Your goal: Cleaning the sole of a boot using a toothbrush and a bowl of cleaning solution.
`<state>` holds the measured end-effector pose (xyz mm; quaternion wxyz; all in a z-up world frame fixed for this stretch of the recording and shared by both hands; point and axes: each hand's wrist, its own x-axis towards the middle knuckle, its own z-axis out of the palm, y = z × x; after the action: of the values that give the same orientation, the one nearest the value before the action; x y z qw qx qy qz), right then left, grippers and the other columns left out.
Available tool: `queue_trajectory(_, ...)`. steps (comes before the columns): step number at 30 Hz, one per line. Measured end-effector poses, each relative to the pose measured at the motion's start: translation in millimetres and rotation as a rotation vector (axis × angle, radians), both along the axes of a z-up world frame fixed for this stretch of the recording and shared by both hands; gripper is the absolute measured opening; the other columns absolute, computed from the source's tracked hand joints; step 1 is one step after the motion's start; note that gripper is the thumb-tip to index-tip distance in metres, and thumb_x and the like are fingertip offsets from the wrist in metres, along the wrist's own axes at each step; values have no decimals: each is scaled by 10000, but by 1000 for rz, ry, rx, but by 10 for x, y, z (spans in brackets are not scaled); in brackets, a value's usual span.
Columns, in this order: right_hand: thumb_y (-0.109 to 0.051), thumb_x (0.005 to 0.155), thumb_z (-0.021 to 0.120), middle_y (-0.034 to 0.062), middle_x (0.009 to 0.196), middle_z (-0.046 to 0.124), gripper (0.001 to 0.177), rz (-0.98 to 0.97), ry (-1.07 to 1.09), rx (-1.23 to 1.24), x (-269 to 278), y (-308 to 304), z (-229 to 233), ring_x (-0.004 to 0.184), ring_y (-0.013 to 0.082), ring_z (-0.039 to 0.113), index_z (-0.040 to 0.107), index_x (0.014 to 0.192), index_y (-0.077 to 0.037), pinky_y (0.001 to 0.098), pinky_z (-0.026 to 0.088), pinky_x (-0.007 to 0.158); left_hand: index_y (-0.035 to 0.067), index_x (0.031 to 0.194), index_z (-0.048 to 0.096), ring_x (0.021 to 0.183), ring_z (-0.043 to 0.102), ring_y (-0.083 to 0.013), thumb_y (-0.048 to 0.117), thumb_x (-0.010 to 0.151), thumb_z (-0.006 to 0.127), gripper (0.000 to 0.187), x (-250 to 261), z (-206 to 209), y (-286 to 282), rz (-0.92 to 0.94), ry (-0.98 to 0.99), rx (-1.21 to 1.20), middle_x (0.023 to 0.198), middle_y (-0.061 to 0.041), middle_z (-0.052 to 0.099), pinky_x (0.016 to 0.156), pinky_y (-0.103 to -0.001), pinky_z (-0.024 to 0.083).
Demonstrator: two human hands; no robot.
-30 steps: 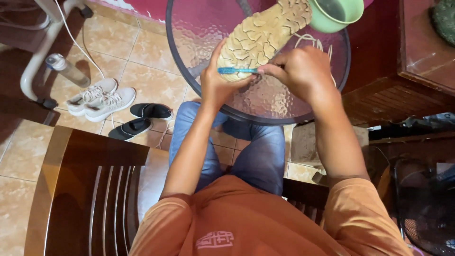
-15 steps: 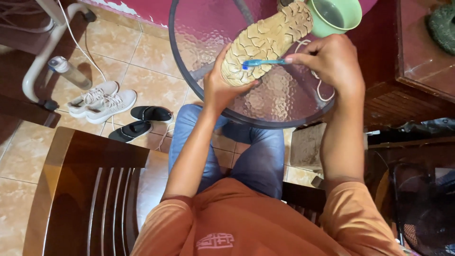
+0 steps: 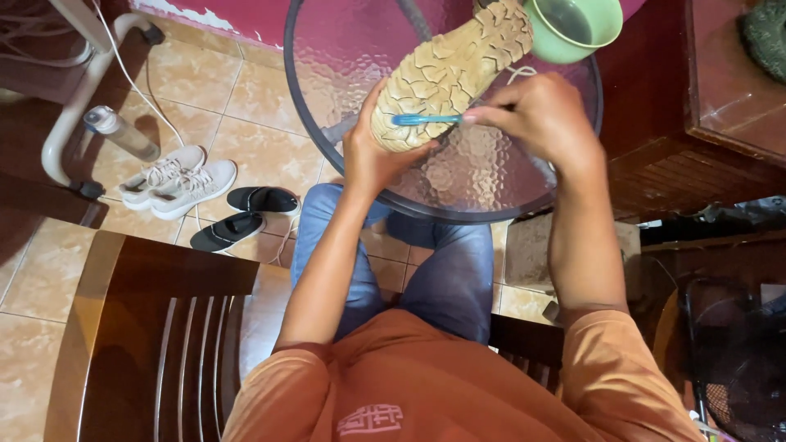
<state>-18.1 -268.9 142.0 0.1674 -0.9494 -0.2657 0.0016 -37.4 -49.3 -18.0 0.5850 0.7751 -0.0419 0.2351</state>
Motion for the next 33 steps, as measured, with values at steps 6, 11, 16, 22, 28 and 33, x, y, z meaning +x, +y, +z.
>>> queue_trajectory(6, -339, 930, 862, -31, 647, 684, 216, -147, 47, 70, -43, -296, 59, 557, 56, 359, 834, 875, -132, 307, 275, 504, 250, 1464, 466, 1078, 769, -154, 473, 625, 997, 1017, -16, 59, 4, -12, -22, 27, 1211, -5, 775, 854, -331, 614)
queue_trajectory(11, -464, 945, 814, -18, 639, 694, 331, 9, -175, -8, -17, -98, -142, 493, 94, 502, 834, 847, -149, 318, 365, 540, 207, 1481, 443, 1006, 794, -186, 509, 654, 986, 1035, 6, -15, -14, 22, -57, 98, 1156, -44, 792, 814, -352, 639)
queue_trajectory(16, -568, 962, 837, 3, 589, 599, 364, -123, -222, -112, 93, -320, -45, 573, 119, 430, 815, 844, -224, 366, 324, 556, 219, 1503, 416, 1010, 791, -191, 472, 668, 1000, 1050, 5, -7, -4, 4, -82, 94, 1197, -45, 781, 823, -352, 651)
queue_trajectory(22, -603, 971, 739, 82, 635, 702, 398, -184, -119, -15, -189, -21, -427, 691, 398, 701, 794, 811, -242, 450, 548, 706, 303, 1443, 552, 1099, 710, -378, 413, 450, 1060, 1121, 41, -49, -66, 17, 31, -158, 1124, -182, 766, 951, -463, 605)
queue_trajectory(28, -533, 1011, 741, 1, 555, 623, 337, -201, -133, 21, -294, -148, -533, 708, 327, 693, 738, 776, -292, 417, 541, 680, 304, 1459, 534, 1128, 698, -361, 359, 485, 1045, 1101, -21, 3, -76, -5, 10, -163, 1163, -164, 759, 972, -474, 596)
queue_trajectory(33, -516, 986, 713, 82, 590, 646, 385, -186, -280, 0, -268, 249, -663, 690, 338, 705, 714, 722, -235, 460, 542, 656, 290, 1455, 533, 1114, 700, -385, 316, 502, 1028, 1075, -27, 56, -79, 50, 60, -111, 1140, -169, 762, 961, -489, 593)
